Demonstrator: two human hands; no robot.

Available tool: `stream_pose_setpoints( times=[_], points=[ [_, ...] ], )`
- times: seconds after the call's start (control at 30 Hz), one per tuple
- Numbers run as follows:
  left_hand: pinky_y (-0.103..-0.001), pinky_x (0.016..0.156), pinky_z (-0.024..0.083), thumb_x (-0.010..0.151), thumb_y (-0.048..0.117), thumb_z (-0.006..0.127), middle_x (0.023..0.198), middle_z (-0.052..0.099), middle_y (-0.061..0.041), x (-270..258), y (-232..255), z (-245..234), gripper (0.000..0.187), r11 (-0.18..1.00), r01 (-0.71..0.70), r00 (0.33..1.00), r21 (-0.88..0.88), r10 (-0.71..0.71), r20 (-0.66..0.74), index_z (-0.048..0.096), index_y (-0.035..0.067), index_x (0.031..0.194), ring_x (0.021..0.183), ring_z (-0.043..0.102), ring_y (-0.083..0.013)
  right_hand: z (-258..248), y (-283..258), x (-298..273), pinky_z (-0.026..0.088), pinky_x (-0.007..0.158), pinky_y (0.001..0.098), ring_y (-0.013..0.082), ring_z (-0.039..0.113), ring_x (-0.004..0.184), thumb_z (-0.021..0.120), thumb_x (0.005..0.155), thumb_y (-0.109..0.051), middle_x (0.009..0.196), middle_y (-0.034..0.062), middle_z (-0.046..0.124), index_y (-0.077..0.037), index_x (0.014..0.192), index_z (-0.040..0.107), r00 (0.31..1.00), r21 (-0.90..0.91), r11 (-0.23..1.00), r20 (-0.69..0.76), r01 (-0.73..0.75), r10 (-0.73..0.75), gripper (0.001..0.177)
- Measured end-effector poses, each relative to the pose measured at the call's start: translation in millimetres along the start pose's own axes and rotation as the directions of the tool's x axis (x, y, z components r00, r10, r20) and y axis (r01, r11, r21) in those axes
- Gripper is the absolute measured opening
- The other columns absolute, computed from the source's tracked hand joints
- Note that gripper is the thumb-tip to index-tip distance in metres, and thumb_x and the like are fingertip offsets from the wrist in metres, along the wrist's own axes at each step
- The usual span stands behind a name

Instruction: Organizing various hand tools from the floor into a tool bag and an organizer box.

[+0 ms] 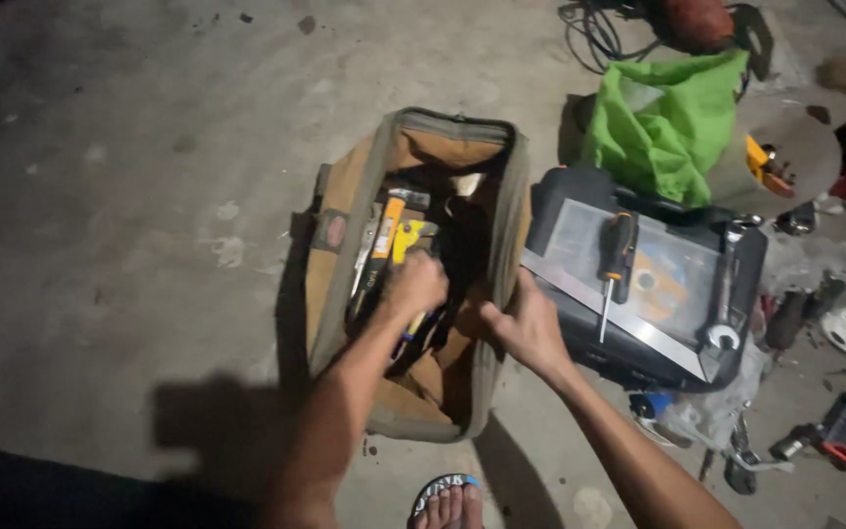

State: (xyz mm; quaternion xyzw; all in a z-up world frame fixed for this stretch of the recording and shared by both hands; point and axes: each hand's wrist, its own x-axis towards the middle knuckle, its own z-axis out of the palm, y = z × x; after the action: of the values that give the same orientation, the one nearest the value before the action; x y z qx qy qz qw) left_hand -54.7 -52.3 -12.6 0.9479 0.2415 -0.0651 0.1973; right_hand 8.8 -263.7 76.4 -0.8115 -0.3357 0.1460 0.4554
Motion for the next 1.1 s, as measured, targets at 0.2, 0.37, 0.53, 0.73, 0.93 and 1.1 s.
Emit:
stream_pose_setpoints(
  times=[0.2,0.37,0.53,0.73,0.93,1.1],
  points=[
    [-0.049,0.078,0.056,0.091,0.02,0.063,0.091,0.072,-0.02,13.3,-4.7,-56.8,0.018,0.935,-0.142,0.84,-0.326,-0.061,-0.539,0.075,0.007,0.091,0.085,0.07,-0.0405,-12.2,-23.0,-6.2,0.06,0.076,0.0419,0.0289,0.079,0.08,0.072,0.084,-0.044,0.091,0.0195,0.078,-0.004,0.117,0.064,0.906,-0.023,0.918,0.147,-0.397,0.396,0.053],
    [-0.05,0.077,0.055,0.093,0.018,0.065,0.089,0.07,-0.018,29.3,67.5,-74.9,0.014,0.879,-0.369,0.717,-0.302,0.062,-0.695,0.073,0.006,0.093,0.085,0.068,-0.039,-30.1,14.4,-19.1,0.059,0.072,0.0356,0.0213,0.079,0.08,0.075,0.085,-0.049,0.088,0.0137,0.08,-0.003,0.109,0.069,0.948,0.063,0.949,0.102,-0.309,0.302,0.051],
    [-0.052,0.078,0.054,0.091,0.02,0.066,0.093,0.072,-0.019,39.6,174.1,-65.4,0.015,0.823,-0.544,0.697,-0.162,0.336,-0.633,0.073,0.006,0.092,0.088,0.069,-0.0408,-75.3,65.9,-25.3,0.059,0.068,0.0339,0.0214,0.076,0.073,0.07,0.092,-0.04,0.081,0.0154,0.078,-0.005,0.107,0.075,0.935,0.033,0.941,-0.106,-0.336,0.337,0.039],
    [-0.056,0.082,0.054,0.089,0.04,0.069,0.1,0.072,-0.025,52.2,256.5,-5.5,0.045,0.887,-0.407,0.912,-0.22,0.381,-0.15,0.066,-0.001,0.108,0.093,0.07,-0.0456,-138.9,117.0,-54.6,0.058,0.067,0.0355,0.0219,0.077,0.072,0.069,0.092,-0.032,0.089,0.0096,0.078,-0.004,0.103,0.075,0.845,0.013,0.946,-0.446,-0.322,0.294,0.03],
    [-0.055,0.079,0.058,0.089,0.046,0.069,0.105,0.071,-0.023,65.7,252.1,-22.1,0.048,0.952,-0.302,0.919,-0.052,0.276,-0.281,0.065,0.003,0.11,0.097,0.071,-0.0428,-159.1,143.5,-77.7,0.058,0.071,0.0361,0.0233,0.075,0.074,0.072,0.09,-0.03,0.083,0.0127,0.077,-0.005,0.098,0.077,0.789,-0.018,0.914,-0.511,-0.405,0.34,0.027],
    [-0.057,0.078,0.054,0.085,0.036,0.075,0.102,0.067,-0.028,65.7,190.7,-39.4,0.048,0.955,-0.291,0.93,-0.049,0.271,-0.247,0.065,-0.001,0.115,0.092,0.066,-0.0478,-150.7,109.1,-81.3,0.046,0.096,0.053,0.0362,0.058,0.118,0.08,0.078,-0.04,0.125,0.0163,0.065,-0.012,0.119,0.07,0.887,-0.482,0.857,-0.458,-0.183,-0.068,0.051]
  ],
)
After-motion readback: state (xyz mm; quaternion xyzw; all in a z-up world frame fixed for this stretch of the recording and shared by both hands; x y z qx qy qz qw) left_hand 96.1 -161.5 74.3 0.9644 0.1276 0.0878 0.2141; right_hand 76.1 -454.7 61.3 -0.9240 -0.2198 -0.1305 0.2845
